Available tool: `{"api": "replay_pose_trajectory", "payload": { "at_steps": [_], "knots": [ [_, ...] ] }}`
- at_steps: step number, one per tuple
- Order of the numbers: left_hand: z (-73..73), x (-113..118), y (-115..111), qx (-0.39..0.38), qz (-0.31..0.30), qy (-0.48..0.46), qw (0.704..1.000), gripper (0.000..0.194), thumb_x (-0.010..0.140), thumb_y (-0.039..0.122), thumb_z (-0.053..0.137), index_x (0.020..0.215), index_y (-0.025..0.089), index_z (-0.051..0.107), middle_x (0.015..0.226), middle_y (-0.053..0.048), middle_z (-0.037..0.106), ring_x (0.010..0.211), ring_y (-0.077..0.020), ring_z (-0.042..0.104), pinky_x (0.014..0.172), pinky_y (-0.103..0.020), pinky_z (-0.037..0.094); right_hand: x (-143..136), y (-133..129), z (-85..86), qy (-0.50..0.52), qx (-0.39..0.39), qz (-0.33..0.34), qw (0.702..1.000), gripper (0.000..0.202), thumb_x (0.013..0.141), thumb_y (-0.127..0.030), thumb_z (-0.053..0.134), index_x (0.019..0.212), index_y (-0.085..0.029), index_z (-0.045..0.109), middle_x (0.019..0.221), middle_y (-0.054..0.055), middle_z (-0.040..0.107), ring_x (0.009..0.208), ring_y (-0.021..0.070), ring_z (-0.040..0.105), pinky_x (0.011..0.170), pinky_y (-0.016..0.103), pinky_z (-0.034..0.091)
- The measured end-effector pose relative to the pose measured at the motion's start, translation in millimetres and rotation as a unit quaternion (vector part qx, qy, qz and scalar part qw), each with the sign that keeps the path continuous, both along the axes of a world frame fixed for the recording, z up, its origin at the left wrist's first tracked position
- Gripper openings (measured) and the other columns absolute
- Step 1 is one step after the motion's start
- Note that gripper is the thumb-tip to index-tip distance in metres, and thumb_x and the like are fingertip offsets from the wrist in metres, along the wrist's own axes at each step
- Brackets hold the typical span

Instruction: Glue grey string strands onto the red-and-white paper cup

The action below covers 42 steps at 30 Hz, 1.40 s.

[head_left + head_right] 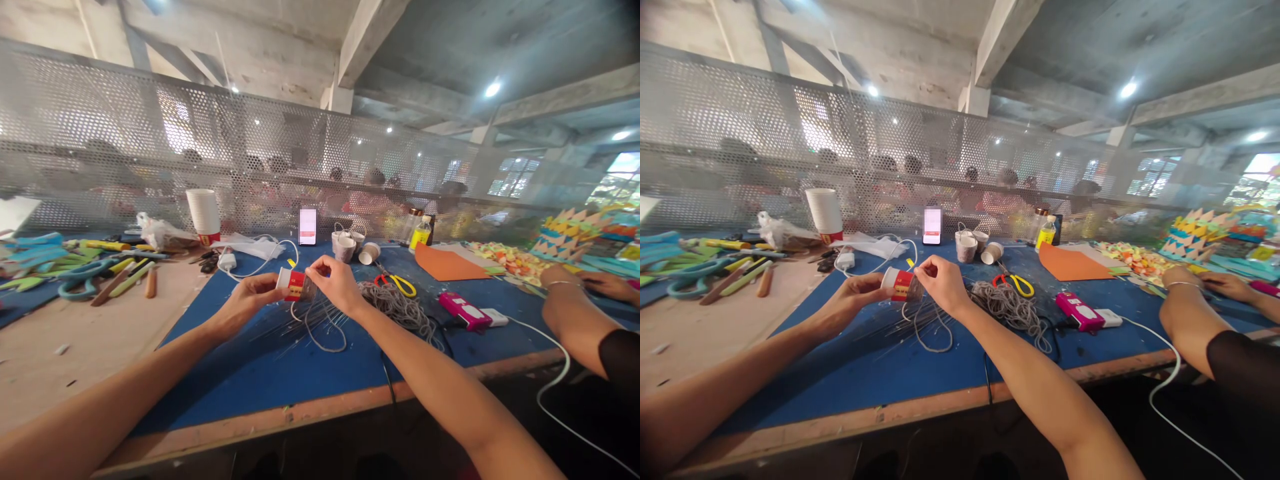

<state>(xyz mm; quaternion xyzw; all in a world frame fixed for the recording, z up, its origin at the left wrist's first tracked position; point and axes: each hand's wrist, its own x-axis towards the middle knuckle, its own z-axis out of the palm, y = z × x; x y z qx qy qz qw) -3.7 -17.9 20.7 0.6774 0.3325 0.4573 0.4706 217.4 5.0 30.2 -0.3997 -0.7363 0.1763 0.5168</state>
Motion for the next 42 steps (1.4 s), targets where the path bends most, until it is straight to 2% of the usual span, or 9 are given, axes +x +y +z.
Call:
{"api": "replay_pose_trajectory", "payload": {
  "at_steps": [16, 42],
  "knots": [
    [-0.8, 0.5, 0.0, -0.003, 0.0, -0.009, 1.0, 0.019, 0.083, 0.037, 0.082, 0.096, 0.024, 0.086, 0.096, -0.006, 0.084, 0.09, -0.0248, 0.072, 0.092, -0.038, 0.053, 0.0, 0.1, 0.2, -0.015, -0.017, -0.009, 1.0, 0.016, 0.089, -0.031, 0.068, 0.077, -0.021, 0.065, 0.072, -0.001, 0.068, 0.068, 0.015, 0.063, 0.071, 0.028, 0.049],
    [-8.0, -1.1, 4.7, -0.012, -0.016, -0.021, 1.0, 0.019, 0.085, 0.038, 0.082, 0.098, 0.025, 0.086, 0.1, -0.005, 0.083, 0.091, -0.0229, 0.071, 0.092, -0.036, 0.052, 0.9, 3.0, -2.6, -0.014, -0.023, 0.0, 1.0, 0.018, 0.089, -0.034, 0.067, 0.076, -0.022, 0.064, 0.071, -0.001, 0.067, 0.067, 0.0152, 0.061, 0.07, 0.028, 0.048]
  ]
}}
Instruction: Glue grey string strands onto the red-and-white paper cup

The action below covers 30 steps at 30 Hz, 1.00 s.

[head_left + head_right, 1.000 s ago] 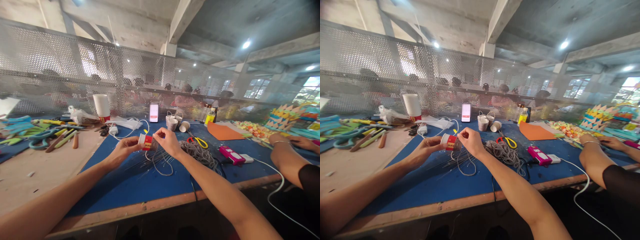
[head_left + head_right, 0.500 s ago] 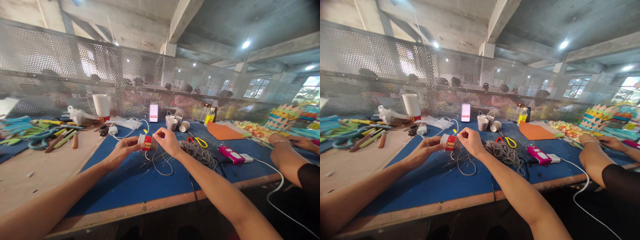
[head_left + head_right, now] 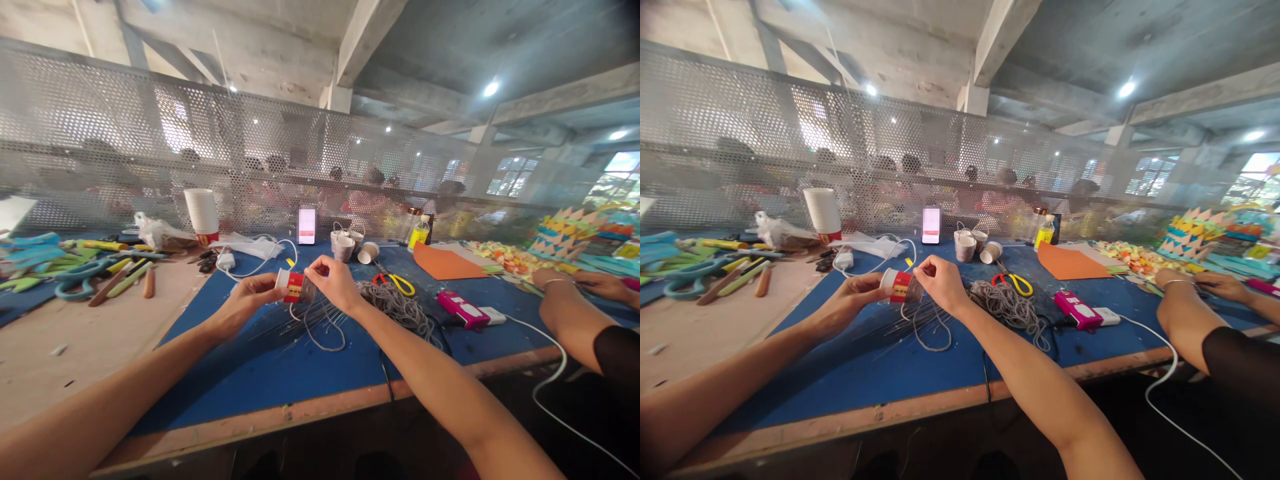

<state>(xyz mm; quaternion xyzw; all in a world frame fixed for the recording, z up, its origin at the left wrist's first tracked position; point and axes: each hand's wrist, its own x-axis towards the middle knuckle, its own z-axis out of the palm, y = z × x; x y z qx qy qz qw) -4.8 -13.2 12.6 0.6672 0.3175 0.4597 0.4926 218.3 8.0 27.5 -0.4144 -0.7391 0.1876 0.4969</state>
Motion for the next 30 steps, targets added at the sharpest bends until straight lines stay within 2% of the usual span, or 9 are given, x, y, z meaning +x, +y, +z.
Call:
{"api": "replay_pose_trajectory", "payload": {
  "at_steps": [18, 24, 27, 30],
  "knots": [
    [-1.3, 0.2, -0.2, 0.01, 0.004, 0.013, 1.0, 0.02, 0.086, 0.039, 0.08, 0.095, 0.022, 0.085, 0.096, -0.006, 0.082, 0.089, -0.0244, 0.071, 0.09, -0.037, 0.052, 0.4, 3.2, -3.4, -0.003, -0.012, 0.007, 1.0, 0.018, 0.088, -0.033, 0.067, 0.074, -0.022, 0.064, 0.069, -0.002, 0.065, 0.065, 0.0147, 0.059, 0.068, 0.028, 0.046],
    [-1.3, -0.9, 1.0, 0.003, -0.003, 0.015, 1.0, 0.024, 0.087, 0.039, 0.079, 0.103, 0.022, 0.085, 0.101, -0.008, 0.083, 0.093, -0.0259, 0.072, 0.093, -0.038, 0.053, 0.1, 4.8, -4.7, 0.003, -0.027, 0.012, 1.0, 0.018, 0.088, -0.034, 0.069, 0.076, -0.021, 0.065, 0.071, -0.002, 0.068, 0.067, 0.015, 0.062, 0.069, 0.027, 0.047],
    [0.2, 0.1, 1.0, -0.004, 0.001, 0.011, 1.0, 0.025, 0.085, 0.039, 0.08, 0.103, 0.022, 0.085, 0.101, -0.007, 0.083, 0.093, -0.0261, 0.073, 0.092, -0.037, 0.053, 0.8, 4.2, -4.0, 0.017, -0.044, 0.027, 0.999, 0.024, 0.092, -0.04, 0.066, 0.079, -0.021, 0.067, 0.07, -0.002, 0.068, 0.065, 0.0145, 0.062, 0.068, 0.026, 0.048],
    [1.0, 0.2, 1.7, -0.003, 0.014, -0.002, 1.0, 0.024, 0.084, 0.04, 0.082, 0.101, 0.023, 0.085, 0.1, -0.006, 0.083, 0.093, -0.0255, 0.073, 0.092, -0.036, 0.053, 2.7, 3.0, -2.0, 0.034, -0.047, 0.036, 0.998, 0.034, 0.101, -0.048, 0.056, 0.086, -0.021, 0.07, 0.079, 0.0, 0.071, 0.068, 0.0148, 0.065, 0.07, 0.026, 0.05]
  ]
}}
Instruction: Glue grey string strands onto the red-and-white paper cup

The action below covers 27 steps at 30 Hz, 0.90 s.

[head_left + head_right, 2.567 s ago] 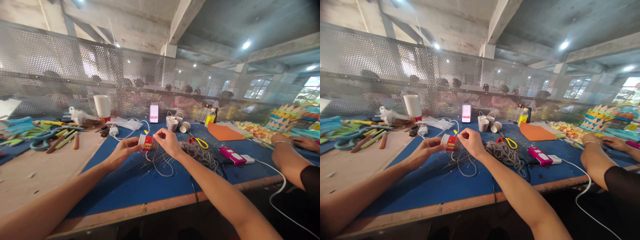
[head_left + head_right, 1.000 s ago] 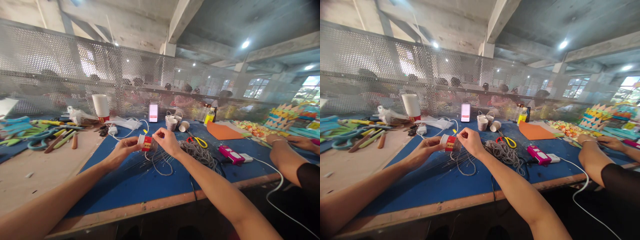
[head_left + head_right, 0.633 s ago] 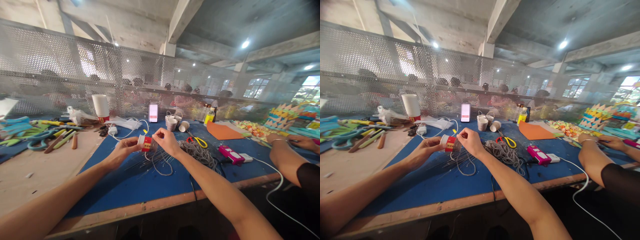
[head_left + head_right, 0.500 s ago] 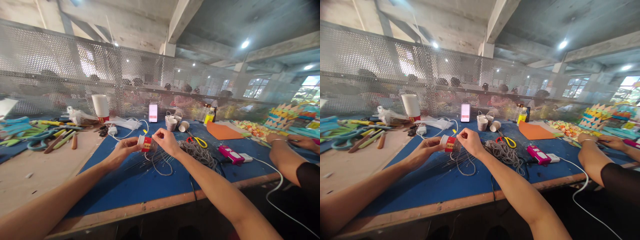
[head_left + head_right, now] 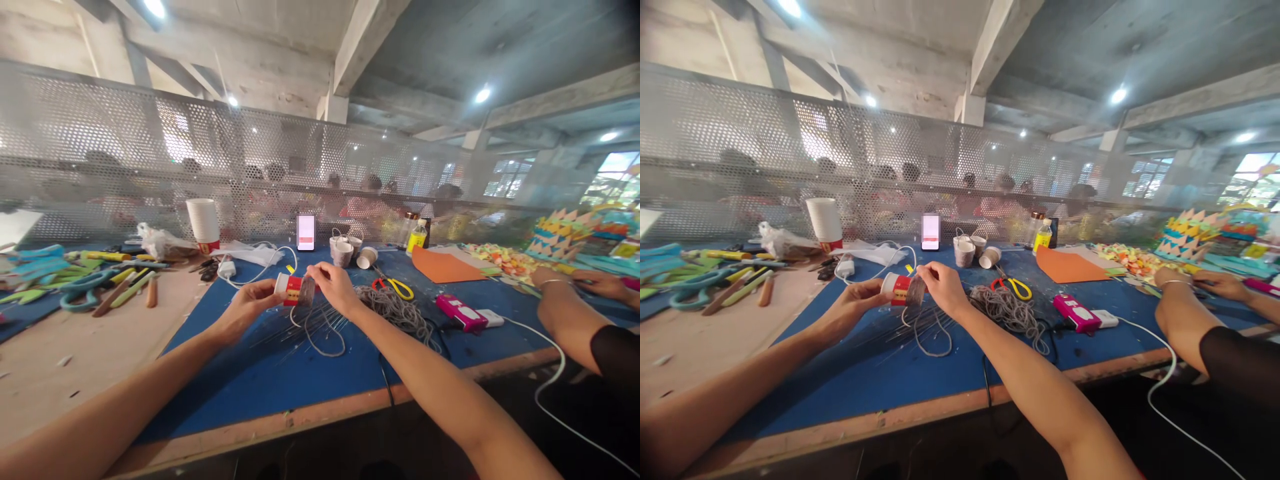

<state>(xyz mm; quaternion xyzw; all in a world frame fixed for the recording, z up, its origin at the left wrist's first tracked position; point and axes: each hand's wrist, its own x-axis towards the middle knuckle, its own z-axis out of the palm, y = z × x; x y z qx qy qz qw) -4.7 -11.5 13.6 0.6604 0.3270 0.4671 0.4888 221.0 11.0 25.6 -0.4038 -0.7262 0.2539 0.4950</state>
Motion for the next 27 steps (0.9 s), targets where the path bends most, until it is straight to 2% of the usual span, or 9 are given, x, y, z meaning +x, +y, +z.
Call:
{"api": "replay_pose_trajectory", "payload": {
  "at_steps": [5, 9, 12, 16, 23, 27],
  "knots": [
    [0.4, -2.8, 1.8, -0.013, 0.014, -0.044, 0.999, 0.025, 0.086, 0.039, 0.082, 0.104, 0.021, 0.084, 0.103, -0.007, 0.083, 0.094, -0.024, 0.073, 0.09, -0.033, 0.052, 3.1, -0.1, 2.2, -0.009, 0.061, -0.027, 0.998, 0.042, 0.105, -0.054, 0.047, 0.101, -0.021, 0.073, 0.098, 0.005, 0.072, 0.091, 0.0178, 0.069, 0.09, 0.031, 0.052],
    [1.3, -3.8, 4.3, -0.042, 0.009, -0.102, 0.994, 0.024, 0.083, 0.038, 0.085, 0.096, 0.018, 0.083, 0.096, -0.008, 0.083, 0.086, -0.023, 0.074, 0.084, -0.033, 0.054, 2.0, -0.7, -0.1, -0.026, 0.019, 0.027, 0.999, 0.043, 0.103, -0.059, 0.053, 0.117, -0.022, 0.07, 0.117, 0.007, 0.073, 0.108, 0.0196, 0.069, 0.099, 0.034, 0.052],
    [2.3, -2.8, 5.8, -0.055, 0.0, -0.133, 0.99, 0.025, 0.082, 0.035, 0.086, 0.099, 0.017, 0.083, 0.1, -0.01, 0.083, 0.09, -0.0235, 0.075, 0.089, -0.033, 0.055, -0.2, -1.1, -2.6, -0.028, -0.012, 0.049, 0.998, 0.043, 0.097, -0.057, 0.064, 0.124, -0.023, 0.066, 0.124, 0.009, 0.073, 0.106, 0.0199, 0.071, 0.096, 0.035, 0.055],
    [3.4, -1.9, 6.5, -0.083, -0.002, -0.145, 0.986, 0.027, 0.081, 0.03, 0.086, 0.103, 0.014, 0.083, 0.105, -0.013, 0.083, 0.094, -0.0248, 0.076, 0.091, -0.035, 0.055, -1.7, -1.2, -3.4, -0.024, -0.007, 0.044, 0.999, 0.039, 0.094, -0.048, 0.071, 0.122, -0.022, 0.065, 0.125, 0.01, 0.073, 0.104, 0.0205, 0.072, 0.095, 0.037, 0.057],
    [2.8, -6.2, 11.1, -0.128, -0.016, -0.175, 0.976, 0.028, 0.087, 0.036, 0.079, 0.104, 0.013, 0.081, 0.113, -0.015, 0.081, 0.098, -0.0263, 0.076, 0.091, -0.036, 0.057, -2.8, -4.4, -3.3, -0.043, 0.081, 0.049, 0.995, 0.04, 0.088, -0.031, 0.077, 0.125, -0.025, 0.063, 0.13, 0.008, 0.068, 0.11, 0.0207, 0.071, 0.101, 0.039, 0.057],
    [0.8, -7.4, 13.3, -0.144, -0.009, -0.172, 0.974, 0.027, 0.082, 0.029, 0.084, 0.104, 0.015, 0.082, 0.111, -0.013, 0.082, 0.095, -0.0236, 0.076, 0.091, -0.034, 0.057, -3.8, -3.2, -5.7, -0.053, 0.111, 0.05, 0.991, 0.043, 0.087, -0.028, 0.078, 0.126, -0.025, 0.061, 0.132, 0.009, 0.066, 0.112, 0.0209, 0.07, 0.104, 0.04, 0.056]
  ]
}}
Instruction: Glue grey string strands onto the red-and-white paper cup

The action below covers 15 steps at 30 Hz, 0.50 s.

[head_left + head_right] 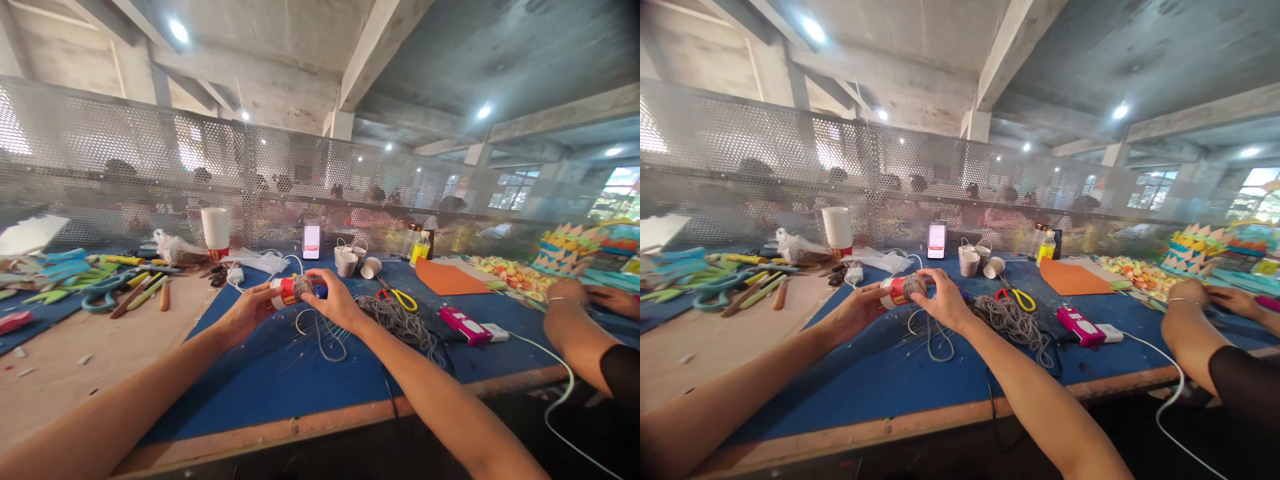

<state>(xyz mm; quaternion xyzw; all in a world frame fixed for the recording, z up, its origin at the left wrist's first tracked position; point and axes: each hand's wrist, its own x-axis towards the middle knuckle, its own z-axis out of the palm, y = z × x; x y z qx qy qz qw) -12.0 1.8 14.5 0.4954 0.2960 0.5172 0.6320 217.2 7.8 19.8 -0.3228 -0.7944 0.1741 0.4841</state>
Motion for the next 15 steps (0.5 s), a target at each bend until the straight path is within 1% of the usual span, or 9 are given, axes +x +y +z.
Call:
{"api": "replay_pose_trajectory", "payload": {
  "at_steps": [2, 4, 9, 11, 15],
  "knots": [
    [-0.6, 0.2, 0.3, 0.007, 0.016, 0.004, 1.0, 0.027, 0.08, 0.027, 0.086, 0.103, 0.015, 0.082, 0.108, -0.012, 0.083, 0.093, -0.0222, 0.076, 0.09, -0.032, 0.057, 0.0, 1.7, -1.1, 0.004, 0.008, -0.011, 1.0, 0.039, 0.088, -0.031, 0.078, 0.124, -0.025, 0.061, 0.13, 0.009, 0.067, 0.115, 0.0214, 0.07, 0.106, 0.041, 0.054],
    [-0.6, 0.5, 0.1, 0.018, 0.026, 0.008, 0.999, 0.027, 0.079, 0.028, 0.087, 0.102, 0.015, 0.083, 0.105, -0.012, 0.083, 0.091, -0.0223, 0.076, 0.089, -0.032, 0.056, 0.2, 3.5, -1.8, 0.011, 0.015, -0.029, 0.999, 0.032, 0.091, -0.033, 0.076, 0.119, -0.024, 0.063, 0.125, 0.008, 0.069, 0.114, 0.0216, 0.069, 0.106, 0.04, 0.053],
    [1.1, 1.7, -2.4, 0.056, 0.036, 0.03, 0.997, 0.029, 0.078, 0.033, 0.087, 0.101, 0.016, 0.083, 0.104, -0.012, 0.083, 0.093, -0.0253, 0.075, 0.09, -0.036, 0.055, 0.5, 6.1, -2.8, -0.007, 0.02, -0.059, 0.998, 0.011, 0.093, -0.03, 0.073, 0.098, -0.021, 0.069, 0.103, 0.005, 0.073, 0.098, 0.0208, 0.071, 0.096, 0.036, 0.054],
    [1.9, 2.0, -3.9, 0.07, 0.039, 0.04, 0.996, 0.03, 0.078, 0.034, 0.088, 0.102, 0.017, 0.084, 0.104, -0.011, 0.083, 0.093, -0.0252, 0.075, 0.09, -0.036, 0.055, 0.4, 6.1, -3.0, -0.015, 0.028, -0.068, 0.997, 0.009, 0.093, -0.03, 0.072, 0.092, -0.021, 0.07, 0.096, 0.004, 0.073, 0.093, 0.0204, 0.071, 0.092, 0.035, 0.054],
    [1.9, 1.4, -5.3, 0.078, 0.054, 0.059, 0.994, 0.028, 0.079, 0.036, 0.087, 0.1, 0.018, 0.084, 0.1, -0.01, 0.084, 0.088, -0.0228, 0.074, 0.083, -0.032, 0.054, 1.1, 5.9, -2.7, -0.036, 0.064, -0.082, 0.994, 0.008, 0.094, -0.029, 0.072, 0.092, -0.022, 0.071, 0.095, 0.004, 0.073, 0.091, 0.0208, 0.07, 0.09, 0.034, 0.052]
  ]
}}
